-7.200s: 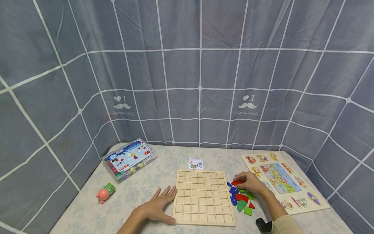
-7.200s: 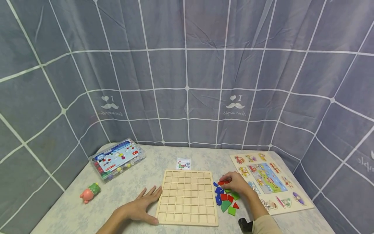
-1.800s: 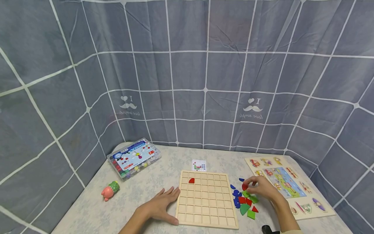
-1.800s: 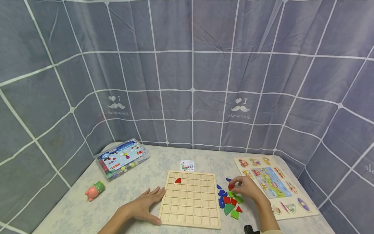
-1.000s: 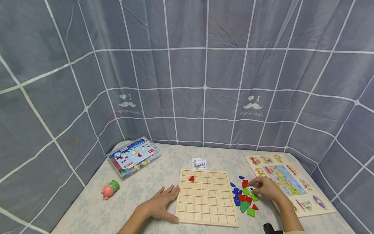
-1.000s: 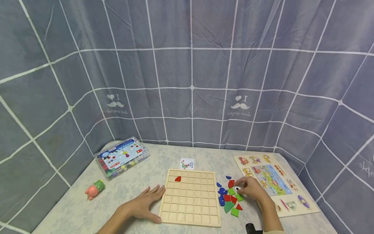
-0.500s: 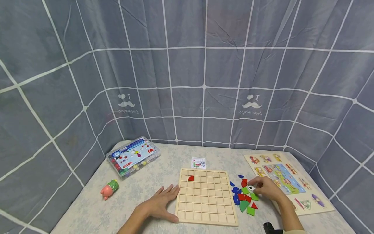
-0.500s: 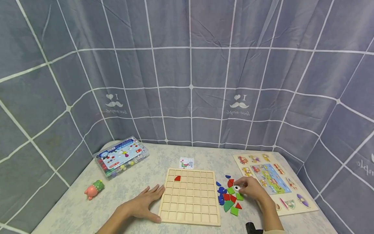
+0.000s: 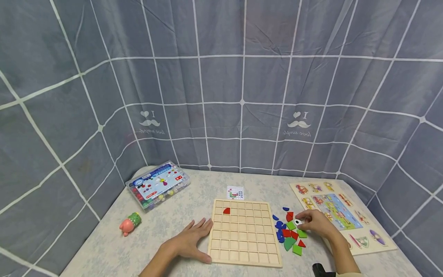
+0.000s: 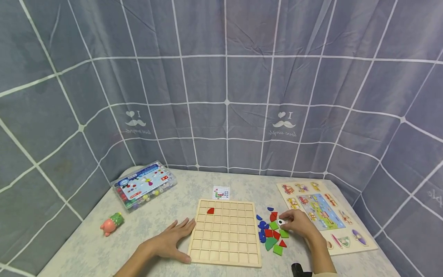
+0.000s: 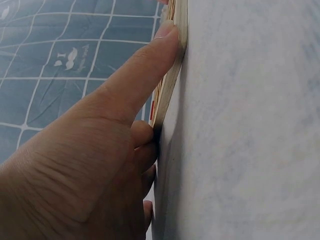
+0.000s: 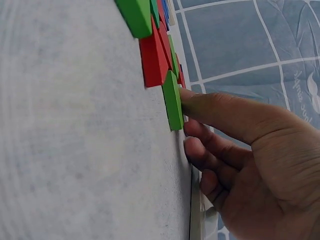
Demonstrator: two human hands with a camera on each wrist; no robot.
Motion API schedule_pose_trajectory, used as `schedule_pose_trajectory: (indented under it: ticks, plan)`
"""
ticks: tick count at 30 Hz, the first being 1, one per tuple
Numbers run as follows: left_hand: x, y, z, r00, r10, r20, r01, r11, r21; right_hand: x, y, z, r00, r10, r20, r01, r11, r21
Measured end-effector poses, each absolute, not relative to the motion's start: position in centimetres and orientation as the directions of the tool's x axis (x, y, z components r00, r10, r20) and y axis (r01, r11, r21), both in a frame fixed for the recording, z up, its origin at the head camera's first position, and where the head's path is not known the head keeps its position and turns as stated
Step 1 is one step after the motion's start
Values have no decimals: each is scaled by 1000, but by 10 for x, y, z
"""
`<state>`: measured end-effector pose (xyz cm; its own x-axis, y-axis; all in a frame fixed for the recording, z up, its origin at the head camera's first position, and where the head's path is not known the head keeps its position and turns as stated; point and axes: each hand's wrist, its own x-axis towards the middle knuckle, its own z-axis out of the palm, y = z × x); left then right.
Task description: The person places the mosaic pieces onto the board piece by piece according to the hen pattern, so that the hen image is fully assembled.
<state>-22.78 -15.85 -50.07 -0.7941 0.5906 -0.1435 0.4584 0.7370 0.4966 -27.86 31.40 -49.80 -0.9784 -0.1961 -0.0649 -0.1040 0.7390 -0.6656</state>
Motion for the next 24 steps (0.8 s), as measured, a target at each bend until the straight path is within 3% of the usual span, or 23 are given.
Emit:
schedule_pose_trajectory:
  ticks: [8, 24]
  plan:
    - [-227, -157, -497, -787, 602, -134, 473, 729, 495, -278, 312, -497, -987, -142, -82, -57, 765, -642]
    - [-226, -157, -497, -790, 596, -141, 471, 738, 483, -279, 304, -490, -986, -160, -40, -100, 772, -628]
